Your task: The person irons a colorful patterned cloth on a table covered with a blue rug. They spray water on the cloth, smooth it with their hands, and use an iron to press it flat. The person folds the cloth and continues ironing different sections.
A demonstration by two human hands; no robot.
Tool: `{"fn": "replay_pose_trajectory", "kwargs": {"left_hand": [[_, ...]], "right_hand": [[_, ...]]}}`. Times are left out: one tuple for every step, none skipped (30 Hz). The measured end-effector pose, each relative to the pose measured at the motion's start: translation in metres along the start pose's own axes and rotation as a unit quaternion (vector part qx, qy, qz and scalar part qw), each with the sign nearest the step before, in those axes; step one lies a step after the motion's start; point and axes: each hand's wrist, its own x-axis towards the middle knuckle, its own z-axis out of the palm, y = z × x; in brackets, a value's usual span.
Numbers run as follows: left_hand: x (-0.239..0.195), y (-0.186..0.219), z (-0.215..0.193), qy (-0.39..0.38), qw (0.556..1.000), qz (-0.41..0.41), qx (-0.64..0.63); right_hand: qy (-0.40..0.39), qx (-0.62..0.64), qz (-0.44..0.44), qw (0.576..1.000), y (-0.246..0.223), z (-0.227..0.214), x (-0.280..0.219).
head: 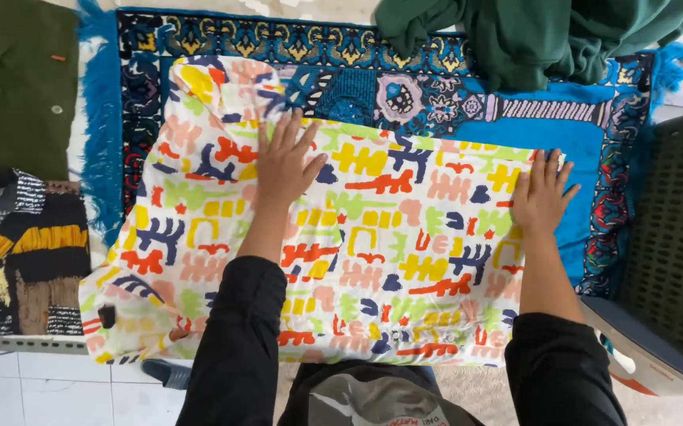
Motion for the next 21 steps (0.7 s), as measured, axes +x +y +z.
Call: {"fn": "replay_pose_trajectory", "kwargs": {"left_hand": [[0.000, -0.003, -0.005, -0.026, 0.999, -0.041, 0.004], [0.007, -0.004, -0.006, -0.029, 0.999, -0.040, 0.003], [0.007, -0.001, -0.010, -0.085, 0.994, -0.069, 0.000], [0.006, 0.001, -0.015, -0.141, 0.985, -0.096, -0.003], [0.004, 0.002, -0.013, -0.150, 0.984, -0.096, -0.002], [0.002, 0.004, -0.013, -0.158, 0.983, -0.095, -0.009], [0.008, -0.001, -0.014, -0.153, 0.984, -0.096, -0.009], [0.003, -0.009, -0.013, -0.147, 0.984, -0.097, -0.001], [-0.003, -0.015, -0.012, -0.092, 0.991, -0.088, -0.029], [-0.010, -0.021, -0.010, -0.037, 0.995, -0.077, -0.058], [-0.006, -0.028, -0.024, -0.036, 0.995, -0.079, -0.055], [-0.002, -0.036, -0.037, 0.052, 0.992, -0.114, -0.009], [0.004, -0.043, -0.049, 0.139, 0.979, -0.144, 0.033], [0.004, -0.062, -0.054, 0.140, 0.979, -0.143, 0.033], [0.006, -0.081, -0.057, 0.157, 0.970, -0.172, 0.069], [0.008, -0.101, -0.060, 0.173, 0.958, -0.202, 0.105], [0.010, -0.115, -0.065, 0.181, 0.957, -0.203, 0.104], [0.013, -0.131, -0.070, 0.101, 0.961, -0.236, 0.108], [0.010, -0.146, -0.076, 0.019, 0.956, -0.272, 0.113], [0.017, -0.154, -0.080, 0.025, 0.954, -0.277, 0.114], [0.022, -0.161, -0.083, -0.006, 0.954, -0.280, 0.106]], "right_hand": [[-0.004, 0.012, 0.002, 1.000, -0.001, -0.002, 0.000], [-0.007, 0.012, 0.005, 1.000, -0.012, -0.013, 0.004], [-0.033, 0.028, 0.032, 0.999, -0.021, -0.023, 0.001], [-0.059, 0.045, 0.059, 0.996, -0.031, -0.033, -0.002], [-0.067, 0.046, 0.063, 0.995, -0.028, -0.032, -0.006], [-0.061, 0.045, 0.052, 0.996, -0.025, -0.033, -0.011], [-0.045, 0.050, 0.031, 0.997, -0.030, -0.032, 0.000], [-0.042, 0.057, 0.024, 0.997, -0.032, -0.034, 0.000], [-0.050, 0.055, 0.035, 0.997, -0.034, -0.036, -0.001], [-0.059, 0.052, 0.046, 0.996, -0.035, -0.038, -0.002], [-0.060, 0.054, 0.043, 0.996, -0.035, -0.038, -0.003], [-0.049, 0.056, 0.034, 0.997, -0.035, -0.037, -0.003], [-0.035, 0.057, 0.027, 0.997, -0.034, -0.037, -0.005], [-0.034, 0.058, 0.028, 0.997, -0.035, -0.038, -0.005], [-0.062, 0.049, 0.047, 0.996, -0.037, -0.040, -0.002], [-0.091, 0.041, 0.067, 0.993, -0.039, -0.042, 0.000], [-0.084, 0.040, 0.063, 0.994, -0.038, -0.039, -0.001], [-0.012, 0.020, 0.044, 0.999, -0.038, -0.036, -0.002], [0.057, 0.000, 0.020, 0.998, -0.038, -0.031, -0.001], [0.060, 0.001, 0.012, 0.998, -0.065, -0.023, 0.008], [0.144, 0.026, -0.011, 0.989, -0.090, -0.013, 0.009]]}}
